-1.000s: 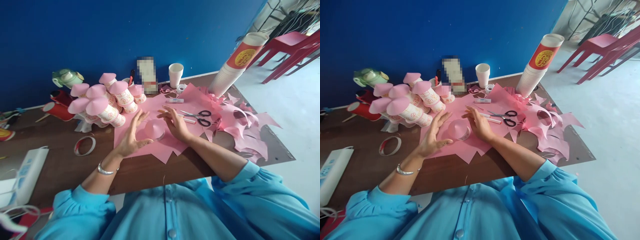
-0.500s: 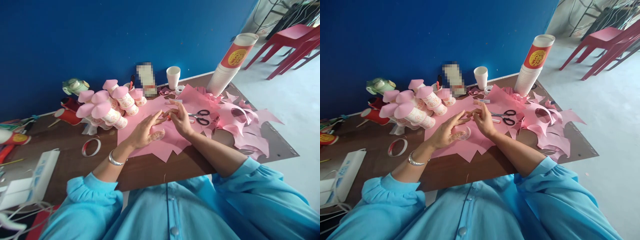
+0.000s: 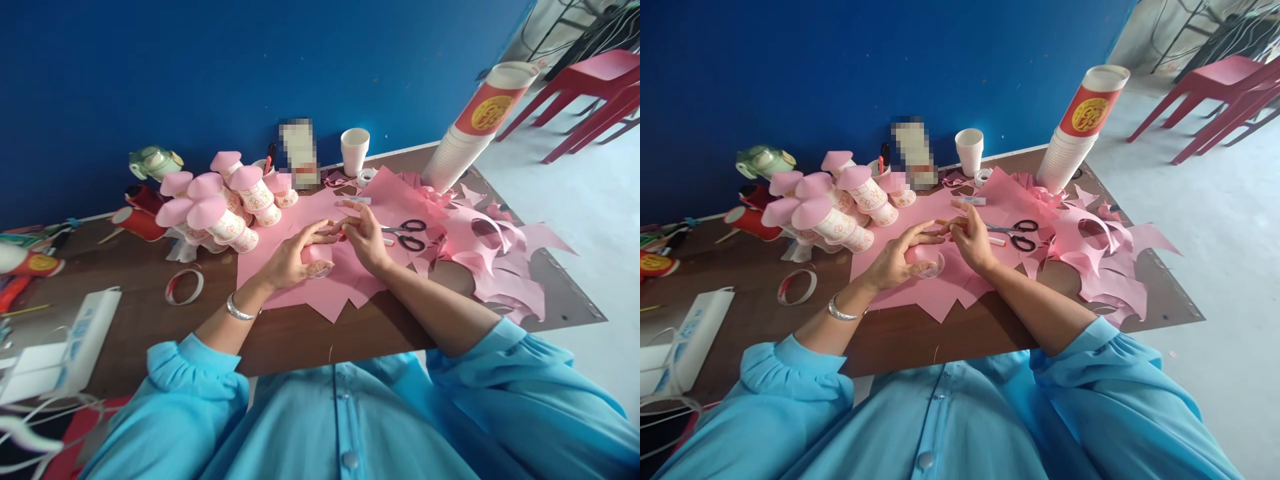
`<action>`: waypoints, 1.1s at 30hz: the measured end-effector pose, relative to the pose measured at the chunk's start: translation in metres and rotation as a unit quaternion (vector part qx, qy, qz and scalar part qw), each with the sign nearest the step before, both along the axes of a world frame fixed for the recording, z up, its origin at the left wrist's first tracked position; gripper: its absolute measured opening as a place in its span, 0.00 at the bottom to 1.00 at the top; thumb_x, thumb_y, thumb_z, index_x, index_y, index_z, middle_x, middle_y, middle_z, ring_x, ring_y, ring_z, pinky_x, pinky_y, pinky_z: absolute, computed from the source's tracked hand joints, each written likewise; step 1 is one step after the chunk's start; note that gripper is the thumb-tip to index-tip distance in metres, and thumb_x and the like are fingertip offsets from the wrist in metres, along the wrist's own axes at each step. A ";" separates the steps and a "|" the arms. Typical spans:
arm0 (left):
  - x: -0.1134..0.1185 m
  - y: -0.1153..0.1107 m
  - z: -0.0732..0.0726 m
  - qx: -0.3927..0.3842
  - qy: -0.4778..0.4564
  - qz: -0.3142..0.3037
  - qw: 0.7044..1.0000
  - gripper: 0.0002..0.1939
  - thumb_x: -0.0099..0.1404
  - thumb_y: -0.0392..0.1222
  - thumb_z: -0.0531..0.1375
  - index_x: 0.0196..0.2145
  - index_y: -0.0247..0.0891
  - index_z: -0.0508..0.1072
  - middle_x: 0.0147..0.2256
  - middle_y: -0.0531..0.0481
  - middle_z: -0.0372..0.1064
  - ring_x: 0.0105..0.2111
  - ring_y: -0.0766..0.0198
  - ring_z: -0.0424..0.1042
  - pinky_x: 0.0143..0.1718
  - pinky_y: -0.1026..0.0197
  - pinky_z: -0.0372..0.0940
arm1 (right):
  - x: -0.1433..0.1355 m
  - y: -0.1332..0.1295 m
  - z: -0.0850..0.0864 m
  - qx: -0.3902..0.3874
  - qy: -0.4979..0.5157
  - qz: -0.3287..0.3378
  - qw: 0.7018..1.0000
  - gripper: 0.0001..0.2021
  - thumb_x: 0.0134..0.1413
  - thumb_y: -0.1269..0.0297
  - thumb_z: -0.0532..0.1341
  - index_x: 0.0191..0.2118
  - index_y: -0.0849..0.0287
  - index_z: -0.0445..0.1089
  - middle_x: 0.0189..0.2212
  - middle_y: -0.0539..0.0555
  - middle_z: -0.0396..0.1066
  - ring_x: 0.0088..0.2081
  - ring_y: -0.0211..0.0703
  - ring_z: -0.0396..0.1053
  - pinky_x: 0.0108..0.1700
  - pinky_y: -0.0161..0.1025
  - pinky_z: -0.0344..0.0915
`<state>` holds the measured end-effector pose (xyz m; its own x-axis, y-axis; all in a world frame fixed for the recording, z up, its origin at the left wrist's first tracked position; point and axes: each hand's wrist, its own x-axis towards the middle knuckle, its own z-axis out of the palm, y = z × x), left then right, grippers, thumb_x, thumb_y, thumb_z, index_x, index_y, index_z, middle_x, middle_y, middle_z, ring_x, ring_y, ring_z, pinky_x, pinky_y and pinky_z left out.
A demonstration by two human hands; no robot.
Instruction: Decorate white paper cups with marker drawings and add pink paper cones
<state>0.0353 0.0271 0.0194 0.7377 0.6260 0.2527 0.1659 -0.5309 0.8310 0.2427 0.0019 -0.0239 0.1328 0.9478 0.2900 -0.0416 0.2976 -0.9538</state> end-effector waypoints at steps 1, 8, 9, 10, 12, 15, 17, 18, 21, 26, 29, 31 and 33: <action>0.000 0.000 -0.002 -0.001 -0.004 -0.004 1.000 0.44 0.64 0.53 0.73 0.71 0.44 0.60 0.62 0.34 0.75 0.61 0.45 0.78 0.62 0.44 0.71 | 0.000 0.000 -0.001 -0.001 -0.002 0.001 1.000 0.23 0.57 0.64 0.57 0.59 0.55 0.61 0.38 0.53 0.80 0.41 0.47 0.81 0.40 0.44 0.75; -0.018 0.002 0.000 0.012 -0.033 0.027 0.999 0.47 0.67 0.54 0.70 0.75 0.44 0.53 0.70 0.32 0.63 0.72 0.42 0.62 0.72 0.37 0.59 | 0.002 -0.001 -0.001 0.002 -0.019 -0.015 1.000 0.21 0.61 0.63 0.57 0.59 0.52 0.60 0.34 0.50 0.79 0.45 0.48 0.81 0.40 0.43 0.74; -0.024 0.003 0.000 0.005 -0.046 0.056 0.997 0.45 0.69 0.54 0.68 0.75 0.44 0.53 0.71 0.33 0.63 0.73 0.42 0.60 0.73 0.36 0.56 | 0.002 -0.001 -0.001 0.004 -0.027 -0.016 1.000 0.20 0.62 0.63 0.57 0.59 0.53 0.60 0.34 0.50 0.79 0.46 0.48 0.81 0.40 0.43 0.75; -0.031 0.003 -0.001 -0.005 -0.056 0.088 0.995 0.42 0.70 0.53 0.67 0.74 0.45 0.54 0.71 0.34 0.63 0.74 0.43 0.59 0.74 0.35 0.54 | 0.003 -0.001 -0.002 0.006 -0.037 -0.014 0.999 0.20 0.62 0.63 0.57 0.59 0.53 0.60 0.35 0.51 0.79 0.48 0.49 0.81 0.41 0.44 0.75; -0.044 0.003 -0.007 -0.040 -0.072 0.124 0.989 0.39 0.72 0.54 0.65 0.73 0.44 0.56 0.70 0.34 0.64 0.73 0.44 0.60 0.74 0.34 0.54 | 0.002 -0.001 -0.004 0.009 -0.066 -0.002 0.998 0.20 0.63 0.63 0.56 0.60 0.53 0.60 0.37 0.52 0.80 0.52 0.50 0.81 0.45 0.46 0.76; -0.060 -0.003 -0.019 -0.092 -0.050 0.147 0.984 0.33 0.74 0.51 0.62 0.71 0.41 0.59 0.68 0.32 0.67 0.71 0.45 0.64 0.71 0.35 0.61 | 0.002 0.000 -0.011 0.013 -0.115 0.022 0.993 0.19 0.63 0.64 0.56 0.59 0.54 0.62 0.40 0.54 0.81 0.54 0.51 0.80 0.52 0.51 0.75; -0.064 -0.009 -0.027 -0.086 -0.018 0.141 0.986 0.32 0.73 0.47 0.62 0.70 0.41 0.59 0.68 0.32 0.68 0.70 0.46 0.66 0.70 0.37 0.63 | 0.002 0.001 -0.015 0.016 -0.147 0.034 0.988 0.18 0.63 0.65 0.56 0.58 0.54 0.64 0.41 0.55 0.81 0.53 0.50 0.80 0.54 0.52 0.75; -0.064 -0.011 -0.030 -0.068 0.001 0.135 0.988 0.34 0.72 0.46 0.64 0.70 0.41 0.59 0.68 0.33 0.68 0.70 0.46 0.66 0.70 0.38 0.64 | 0.002 0.000 -0.016 0.018 -0.164 0.037 0.986 0.18 0.63 0.65 0.56 0.58 0.54 0.65 0.42 0.55 0.82 0.52 0.50 0.80 0.54 0.51 0.75; -0.055 -0.017 -0.035 0.035 0.070 0.130 0.988 0.40 0.63 0.47 0.72 0.69 0.41 0.63 0.67 0.33 0.67 0.68 0.43 0.68 0.70 0.37 0.64 | 0.002 -0.002 -0.015 0.024 -0.213 0.042 0.976 0.18 0.65 0.66 0.56 0.58 0.54 0.68 0.43 0.56 0.82 0.46 0.49 0.80 0.52 0.49 0.75; -0.028 -0.021 -0.037 0.147 0.130 0.133 0.972 0.41 0.54 0.53 0.77 0.60 0.37 0.71 0.59 0.33 0.75 0.63 0.36 0.72 0.67 0.31 0.65 | 0.000 -0.005 -0.011 0.039 -0.259 0.037 0.964 0.17 0.63 0.68 0.56 0.55 0.55 0.71 0.51 0.59 0.81 0.47 0.51 0.80 0.50 0.49 0.75; -0.021 -0.024 -0.033 0.151 0.110 0.169 0.968 0.34 0.59 0.54 0.74 0.57 0.38 0.72 0.57 0.35 0.77 0.60 0.39 0.75 0.64 0.35 0.68 | 0.000 -0.005 -0.011 0.040 -0.264 0.037 0.963 0.17 0.62 0.68 0.57 0.55 0.55 0.71 0.50 0.59 0.81 0.47 0.52 0.80 0.50 0.50 0.75; -0.021 -0.027 -0.029 0.141 0.083 0.215 0.963 0.34 0.61 0.57 0.73 0.57 0.37 0.72 0.55 0.34 0.78 0.57 0.40 0.77 0.60 0.38 0.72 | 0.000 -0.005 -0.010 0.035 -0.247 0.031 0.968 0.16 0.61 0.66 0.58 0.53 0.54 0.72 0.49 0.58 0.82 0.48 0.52 0.79 0.50 0.49 0.76; -0.022 -0.029 -0.025 0.130 0.053 0.259 0.956 0.36 0.61 0.60 0.72 0.58 0.36 0.71 0.53 0.33 0.78 0.54 0.40 0.79 0.54 0.41 0.75 | -0.002 -0.006 -0.008 0.032 -0.224 0.026 0.974 0.13 0.62 0.64 0.58 0.51 0.53 0.73 0.51 0.58 0.81 0.50 0.51 0.79 0.50 0.49 0.76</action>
